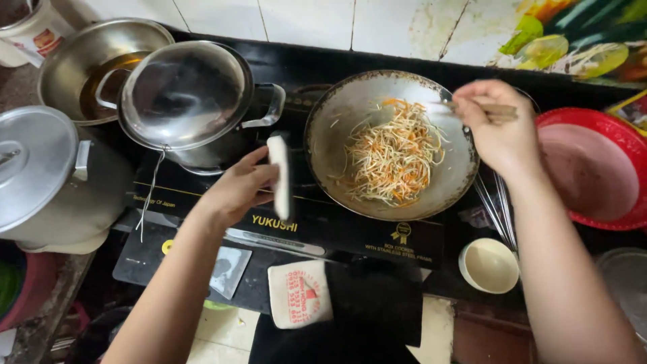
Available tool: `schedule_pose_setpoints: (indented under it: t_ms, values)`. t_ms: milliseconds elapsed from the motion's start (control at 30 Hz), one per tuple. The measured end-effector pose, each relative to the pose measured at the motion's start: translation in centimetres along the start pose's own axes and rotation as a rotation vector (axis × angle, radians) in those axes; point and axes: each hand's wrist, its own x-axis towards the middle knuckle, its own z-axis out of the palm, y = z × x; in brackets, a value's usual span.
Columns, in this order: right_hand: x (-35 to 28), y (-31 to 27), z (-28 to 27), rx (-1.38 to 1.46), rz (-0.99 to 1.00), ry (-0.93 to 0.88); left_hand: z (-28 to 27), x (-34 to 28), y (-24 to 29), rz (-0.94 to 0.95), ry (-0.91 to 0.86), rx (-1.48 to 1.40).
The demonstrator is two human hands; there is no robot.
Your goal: Stir-frying noodles and vegetables in a pan and transferring them to a bowl.
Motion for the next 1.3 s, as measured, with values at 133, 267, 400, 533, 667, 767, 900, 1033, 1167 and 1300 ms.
schedule_pose_setpoints:
  t_ms: [133, 267, 400, 533, 667, 767, 900, 1033, 1167, 1300]
  values:
    - [-0.2, 3.1, 1.1, -0.088, -0.194, -0.098, 1.2, 2.8, -2.4, -0.031, 0.093, 0.073]
    - [-2.6, -4.5, 0.2, -0.183, 0.108, -0.272, 0.9, 5.3, -3.3, -0.096, 0.106, 0.095]
    - [-2.2, -1.3, -2.1, -0.275, 0.11, -0.047, 0.4, 7.6, -3.3, -0.196, 0.098, 0.044]
    - [-5.3, -2.4, -2.4, -0.101, 0.142, -0.313, 0.1, 8.7, -5.8, -0.201, 0.101, -0.025]
    - [-9.1, -5.9, -5.1, 0.033, 0.084, -0.242, 1.6, 3.8, -7.6, -0.166, 0.203, -0.162]
    - [-12.4, -6.2, -5.3, 0.023, 0.004, -0.294, 2.5, -2.1, -9.6, -0.134, 0.325, -0.256]
    - [-17.5, -7.4, 0.2, 0.054, -0.151, -0.639, 3.2, -10.0, -12.9, -0.109, 0.473, -0.437]
    - [-17.9, -9.2, 2.7, 0.116, -0.17, -0.641, 3.8, -19.5, -15.3, -0.127, 0.623, -0.497]
    - [-19.5, -12.8, 3.6, 0.095, -0.223, -0.645, 3.5, -28.7, -18.8, -0.064, 0.734, -0.542]
    - [-25.8, -15.9, 10.4, 0.143, -0.433, -0.842, 2.5, -37.0, -24.5, -0.005, 0.846, -0.675]
